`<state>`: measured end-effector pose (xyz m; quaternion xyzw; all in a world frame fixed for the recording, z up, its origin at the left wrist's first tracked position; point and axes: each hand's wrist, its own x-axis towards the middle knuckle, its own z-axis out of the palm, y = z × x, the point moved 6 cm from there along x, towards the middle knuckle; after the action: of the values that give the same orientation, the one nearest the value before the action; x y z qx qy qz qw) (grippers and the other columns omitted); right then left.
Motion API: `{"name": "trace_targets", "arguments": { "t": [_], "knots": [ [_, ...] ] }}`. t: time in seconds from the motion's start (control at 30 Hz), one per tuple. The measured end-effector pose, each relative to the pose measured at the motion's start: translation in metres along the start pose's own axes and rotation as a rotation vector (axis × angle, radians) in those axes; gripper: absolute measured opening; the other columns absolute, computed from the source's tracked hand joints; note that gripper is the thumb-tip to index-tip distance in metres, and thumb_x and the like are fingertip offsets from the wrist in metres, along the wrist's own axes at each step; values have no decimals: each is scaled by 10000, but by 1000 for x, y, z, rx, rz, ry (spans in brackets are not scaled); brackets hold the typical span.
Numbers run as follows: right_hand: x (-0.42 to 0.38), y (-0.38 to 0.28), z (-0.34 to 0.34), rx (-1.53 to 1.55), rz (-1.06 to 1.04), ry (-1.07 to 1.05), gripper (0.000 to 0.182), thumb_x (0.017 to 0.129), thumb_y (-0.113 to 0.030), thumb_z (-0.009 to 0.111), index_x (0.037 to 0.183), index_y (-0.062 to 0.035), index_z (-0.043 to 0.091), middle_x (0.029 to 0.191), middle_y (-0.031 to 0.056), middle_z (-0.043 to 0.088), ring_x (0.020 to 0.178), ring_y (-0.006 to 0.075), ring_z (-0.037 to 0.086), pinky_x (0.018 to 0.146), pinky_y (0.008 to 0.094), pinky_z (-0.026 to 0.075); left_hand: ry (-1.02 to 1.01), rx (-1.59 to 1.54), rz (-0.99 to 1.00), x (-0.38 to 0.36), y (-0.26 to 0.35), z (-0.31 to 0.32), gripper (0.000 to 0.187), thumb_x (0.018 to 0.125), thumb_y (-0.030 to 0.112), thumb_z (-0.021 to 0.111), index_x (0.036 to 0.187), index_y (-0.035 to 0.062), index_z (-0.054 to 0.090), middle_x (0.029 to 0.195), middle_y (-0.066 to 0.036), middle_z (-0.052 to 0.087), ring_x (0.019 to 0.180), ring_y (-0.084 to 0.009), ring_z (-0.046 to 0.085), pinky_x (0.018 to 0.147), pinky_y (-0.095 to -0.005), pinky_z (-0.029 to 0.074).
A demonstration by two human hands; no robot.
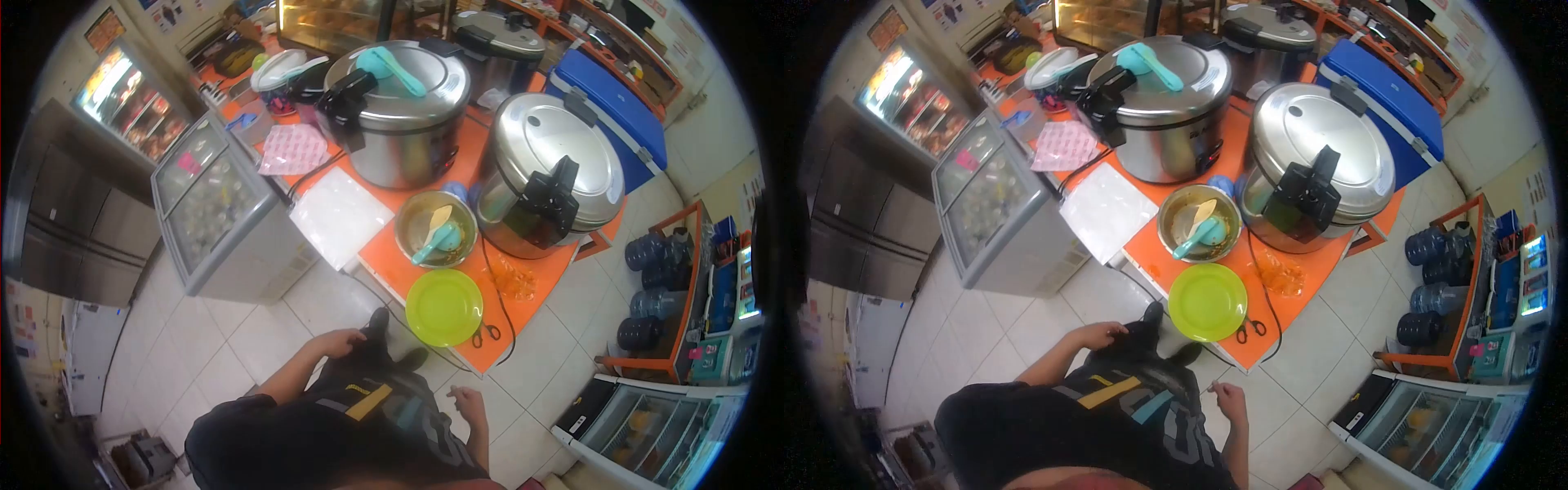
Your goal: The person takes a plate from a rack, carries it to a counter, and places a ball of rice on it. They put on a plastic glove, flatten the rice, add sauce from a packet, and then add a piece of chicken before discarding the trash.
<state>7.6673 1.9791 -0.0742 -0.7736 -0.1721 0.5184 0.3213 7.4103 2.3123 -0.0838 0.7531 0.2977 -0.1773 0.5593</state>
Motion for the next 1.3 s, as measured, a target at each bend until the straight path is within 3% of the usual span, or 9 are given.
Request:
{"name": "trace_targets", "arguments": {
  "t": [0.1,0.2,0.3,0.5,0.63,0.7,0.77,0.97,1.3],
  "knots": [
    [15,-45,-5,63,-132,-58,312,964,-278,643,904,16,729,640,56,645,581,103,595,538,285,455,47,42,-152,-34,45,-27,341,964,318,586,1192,92,700,1163,-138,695,1138,-292,633,998,-379,478],
    [19,-94,-12,-7,-170,-134,271,956,-238,649,930,21,727,649,54,651,594,104,607,562,278,471,-141,127,-340,-26,22,-39,460,1000,430,451,985,109,781,1043,-136,730,1034,-306,668,943,-405,499],
    [36,-126,1,-97,-90,-181,234,947,-191,651,1013,22,722,692,73,678,613,110,628,611,259,490,-147,64,-5,-10,15,-58,379,978,364,492,1084,103,745,1045,-153,725,1027,-327,668,939,-421,501],
    [56,-199,63,-44,-168,-131,316,950,-181,658,1205,4,650,771,84,700,652,128,648,659,262,501,192,183,-172,15,-19,-152,419,917,275,578,1294,92,610,1233,-141,669,1137,-356,614,972,-432,484],
    [75,-241,112,-68,-130,-120,358,950,-179,669,1274,-36,619,814,93,709,737,127,663,699,266,505,676,261,34,58,-29,-231,481,867,248,673,1320,110,587,1176,-172,666,1092,-347,631,970,-425,493],
    [81,-252,133,-30,-105,-129,359,948,-183,676,1279,-53,620,836,97,712,780,125,665,722,268,506,754,302,107,90,-23,-261,483,873,236,670,1330,101,587,1242,-174,641,1179,-349,594,1008,-429,470],
    [88,-256,148,-6,-87,-140,358,948,-189,680,1279,-66,623,864,103,715,814,126,664,746,269,505,829,474,129,124,-20,-277,535,884,279,675,1381,123,554,1401,-170,543,1346,-373,459,1069,-538,395],
    [85,-275,165,-14,-10,-64,344,953,-180,677,1277,-78,624,896,100,715,844,138,663,774,272,509,829,678,9,157,-31,-284,732,868,473,684,1488,180,428,1554,-135,358,1469,-360,246,1062,-693,263],
    [96,-293,171,34,-54,23,318,970,-169,651,1254,-31,613,850,72,696,780,116,644,727,264,505,837,591,-17,149,-26,-293,745,856,541,670,1480,206,436,1565,-173,309,1462,-384,237,1075,-738,195]
  ]
}}
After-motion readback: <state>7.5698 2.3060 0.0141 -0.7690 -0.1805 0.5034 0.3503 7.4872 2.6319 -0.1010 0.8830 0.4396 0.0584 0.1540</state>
